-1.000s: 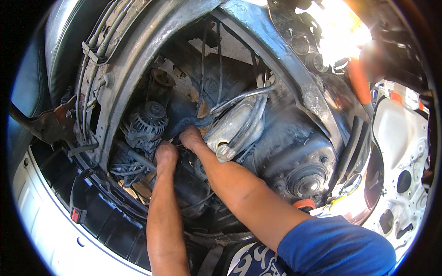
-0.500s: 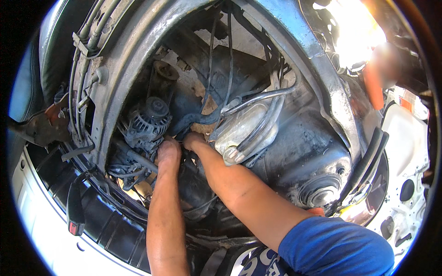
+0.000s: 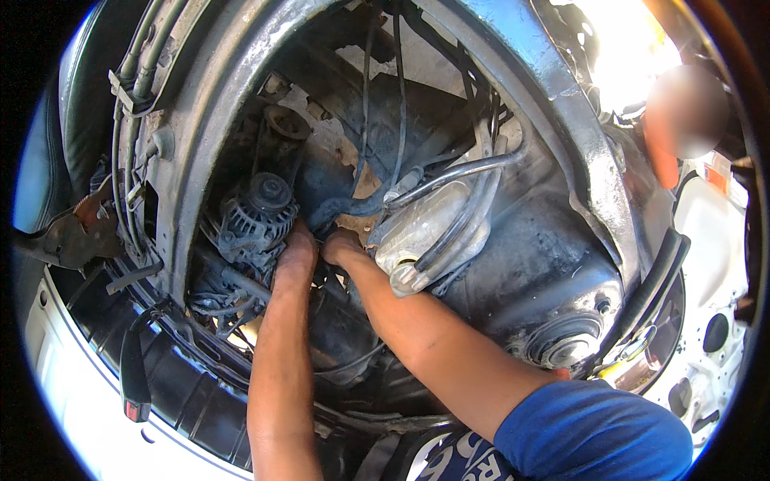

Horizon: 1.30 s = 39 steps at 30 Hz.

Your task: The person works on the engine of a white van with the hood open. They use a wrench to loosen bolts and manipulate hoses and wires within the engine bay. The person also uses a red cloth to wipe components.

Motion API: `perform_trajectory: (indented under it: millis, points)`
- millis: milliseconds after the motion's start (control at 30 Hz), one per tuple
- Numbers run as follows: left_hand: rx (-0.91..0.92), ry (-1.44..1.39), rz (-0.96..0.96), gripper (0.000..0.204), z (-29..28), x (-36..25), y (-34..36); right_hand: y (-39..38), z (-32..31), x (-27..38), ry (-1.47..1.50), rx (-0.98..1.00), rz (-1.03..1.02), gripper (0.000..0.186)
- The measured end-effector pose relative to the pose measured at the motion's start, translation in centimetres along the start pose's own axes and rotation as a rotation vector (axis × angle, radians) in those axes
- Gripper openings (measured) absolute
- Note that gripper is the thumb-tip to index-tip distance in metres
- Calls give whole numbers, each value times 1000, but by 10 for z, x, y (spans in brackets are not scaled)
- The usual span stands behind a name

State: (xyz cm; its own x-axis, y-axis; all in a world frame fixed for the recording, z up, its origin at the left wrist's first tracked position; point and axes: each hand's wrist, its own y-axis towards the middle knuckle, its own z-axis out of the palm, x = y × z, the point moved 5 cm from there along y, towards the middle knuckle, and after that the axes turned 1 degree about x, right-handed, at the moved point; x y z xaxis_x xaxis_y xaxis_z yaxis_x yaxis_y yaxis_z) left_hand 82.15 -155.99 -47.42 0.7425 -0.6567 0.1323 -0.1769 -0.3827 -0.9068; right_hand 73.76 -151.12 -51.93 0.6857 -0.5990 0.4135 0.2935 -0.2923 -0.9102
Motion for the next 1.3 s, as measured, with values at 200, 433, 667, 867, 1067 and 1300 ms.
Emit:
perform_trajectory:
  millis: [200, 433, 667, 867, 1067, 1300]
  points:
    - [-145, -414, -252, 31, -50, -12, -70, 4, 2, 0, 34, -35, -35, 38]
    - [145, -327, -171, 30, -97, -29, -103, 0, -4, -1, 124, -22, -5, 39]
    - [53, -305, -265, 24, -94, -25, -90, 1, 0, 2, 1, -71, -113, 41]
    - [-105, -445, -356, 31, -39, -11, -38, 9, 5, -5, 20, -4, -78, 44]
    - [-181, -295, -284, 30, -33, -15, -46, 18, 14, -8, 137, -104, -41, 48]
    - [-172, -164, -211, 22, -78, -59, -104, 5, -1, -2, 190, -4, -35, 50]
